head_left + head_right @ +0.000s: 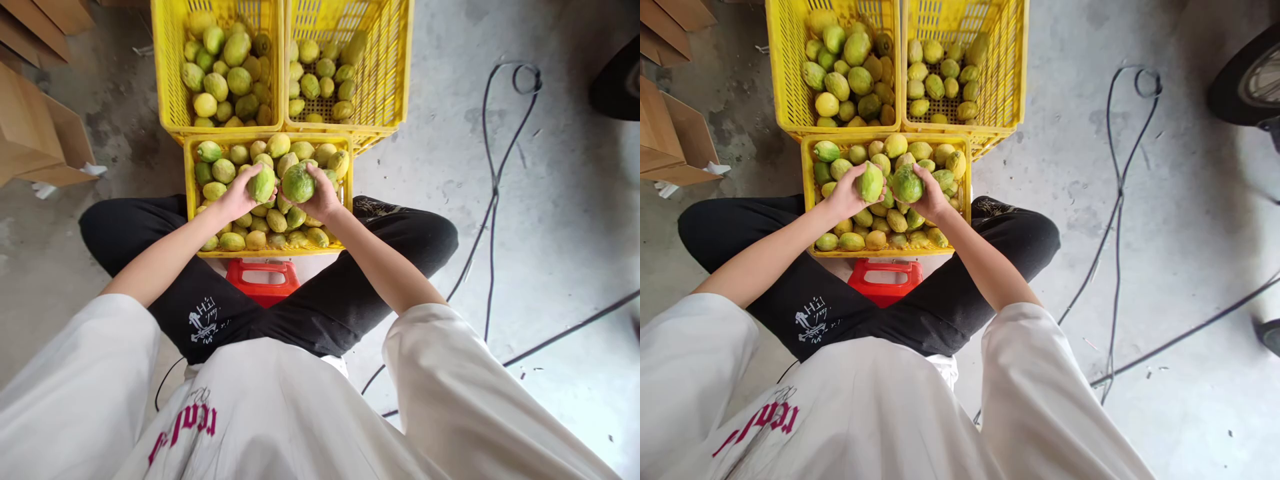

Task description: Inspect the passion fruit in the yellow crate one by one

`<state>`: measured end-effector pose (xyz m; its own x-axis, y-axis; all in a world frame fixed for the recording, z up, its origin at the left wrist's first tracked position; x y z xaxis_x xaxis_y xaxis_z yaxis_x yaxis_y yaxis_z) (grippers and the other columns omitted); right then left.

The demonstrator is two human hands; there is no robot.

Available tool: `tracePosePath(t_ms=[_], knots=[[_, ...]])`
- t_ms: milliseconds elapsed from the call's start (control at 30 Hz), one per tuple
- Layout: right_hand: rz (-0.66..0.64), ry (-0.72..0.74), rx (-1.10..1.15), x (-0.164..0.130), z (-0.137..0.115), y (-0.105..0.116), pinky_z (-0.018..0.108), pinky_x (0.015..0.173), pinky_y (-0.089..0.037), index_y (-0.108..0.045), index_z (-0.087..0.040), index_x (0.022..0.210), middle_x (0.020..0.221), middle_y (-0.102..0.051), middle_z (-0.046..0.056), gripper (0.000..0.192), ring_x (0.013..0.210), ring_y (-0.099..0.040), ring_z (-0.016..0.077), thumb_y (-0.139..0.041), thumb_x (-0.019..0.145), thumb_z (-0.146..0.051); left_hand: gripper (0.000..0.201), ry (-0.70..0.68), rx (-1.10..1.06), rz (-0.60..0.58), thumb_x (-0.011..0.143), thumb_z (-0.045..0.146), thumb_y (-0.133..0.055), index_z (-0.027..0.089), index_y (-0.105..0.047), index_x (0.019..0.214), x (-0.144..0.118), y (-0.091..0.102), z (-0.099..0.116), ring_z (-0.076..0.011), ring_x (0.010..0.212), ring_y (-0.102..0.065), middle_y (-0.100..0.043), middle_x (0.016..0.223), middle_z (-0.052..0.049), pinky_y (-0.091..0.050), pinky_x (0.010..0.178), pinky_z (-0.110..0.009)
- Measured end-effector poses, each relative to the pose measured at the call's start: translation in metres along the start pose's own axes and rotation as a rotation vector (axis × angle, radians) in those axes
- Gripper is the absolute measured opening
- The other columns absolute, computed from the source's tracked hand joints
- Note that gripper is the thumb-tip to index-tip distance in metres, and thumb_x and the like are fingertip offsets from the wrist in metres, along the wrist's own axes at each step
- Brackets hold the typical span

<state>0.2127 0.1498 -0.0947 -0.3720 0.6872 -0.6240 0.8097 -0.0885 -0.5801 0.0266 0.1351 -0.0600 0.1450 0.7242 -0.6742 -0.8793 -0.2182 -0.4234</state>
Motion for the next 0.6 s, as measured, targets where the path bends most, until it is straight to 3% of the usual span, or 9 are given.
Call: tracePosePath(t_ms=[133, 333, 467, 600], knots=[[0.042, 0.032, -0.007, 0.0, -0.003, 0.005, 0.07, 0.143, -0.067, -0.071, -0.032, 0.132, 0.139, -0.092, 0.01, 0.047, 0.173, -0.072, 0.0435, -0.084, 0.11, -0.071, 0.03, 0.016, -0.031, -0.06, 0.127, 0.041, -0.055, 0.02, -0.078, 0.128, 0.001, -0.003, 0.005, -0.0461, 0.155, -0.085, -0.094, 0.114, -0.016, -0.073, 0.132, -0.059], [0.006, 0.047, -0.037, 0.004, -0.003, 0.008, 0.061, 0.139, -0.07, -0.071, -0.034, 0.136, 0.136, -0.093, 0.007, 0.04, 0.169, -0.076, 0.0403, -0.087, 0.106, -0.056, 0.031, 0.06, -0.006, -0.152, 0.127, 0.047, -0.063, 0.025, -0.076, 0.146, 0.01, -0.001, -0.003, -0.0415, 0.14, -0.094, -0.093, 0.123, -0.009, -0.082, 0.109, -0.052], [0.014, 0.08, -0.052, 0.005, -0.004, 0.005, 0.056, 0.147, -0.063, -0.07, -0.036, 0.126, 0.13, -0.095, 0.003, 0.036, 0.168, -0.074, 0.0369, -0.093, 0.103, -0.05, 0.025, 0.06, -0.033, -0.14, 0.121, 0.04, -0.077, 0.027, -0.076, 0.141, 0.015, 0.006, -0.008, -0.0347, 0.125, -0.099, -0.094, 0.122, -0.007, -0.084, 0.098, -0.041], [0.035, 0.106, -0.046, 0.003, -0.005, 0.005, 0.061, 0.148, -0.06, -0.071, -0.038, 0.121, 0.127, -0.096, 0.002, 0.031, 0.169, -0.071, 0.0394, -0.094, 0.105, -0.052, 0.014, -0.03, 0.001, -0.107, 0.117, 0.034, -0.082, 0.029, -0.07, 0.123, 0.013, 0.01, -0.007, -0.0291, 0.127, -0.098, -0.095, 0.121, -0.005, -0.079, 0.089, -0.031]])
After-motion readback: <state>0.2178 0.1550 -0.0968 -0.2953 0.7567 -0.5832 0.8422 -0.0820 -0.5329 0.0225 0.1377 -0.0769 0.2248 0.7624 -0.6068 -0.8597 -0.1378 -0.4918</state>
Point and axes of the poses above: each hand's wrist, its own x-axis towards the middle knuckle, its own y-axis out of the back of the hand, z = x × y, the point moved 7 cm from there along x, towards the middle knuckle
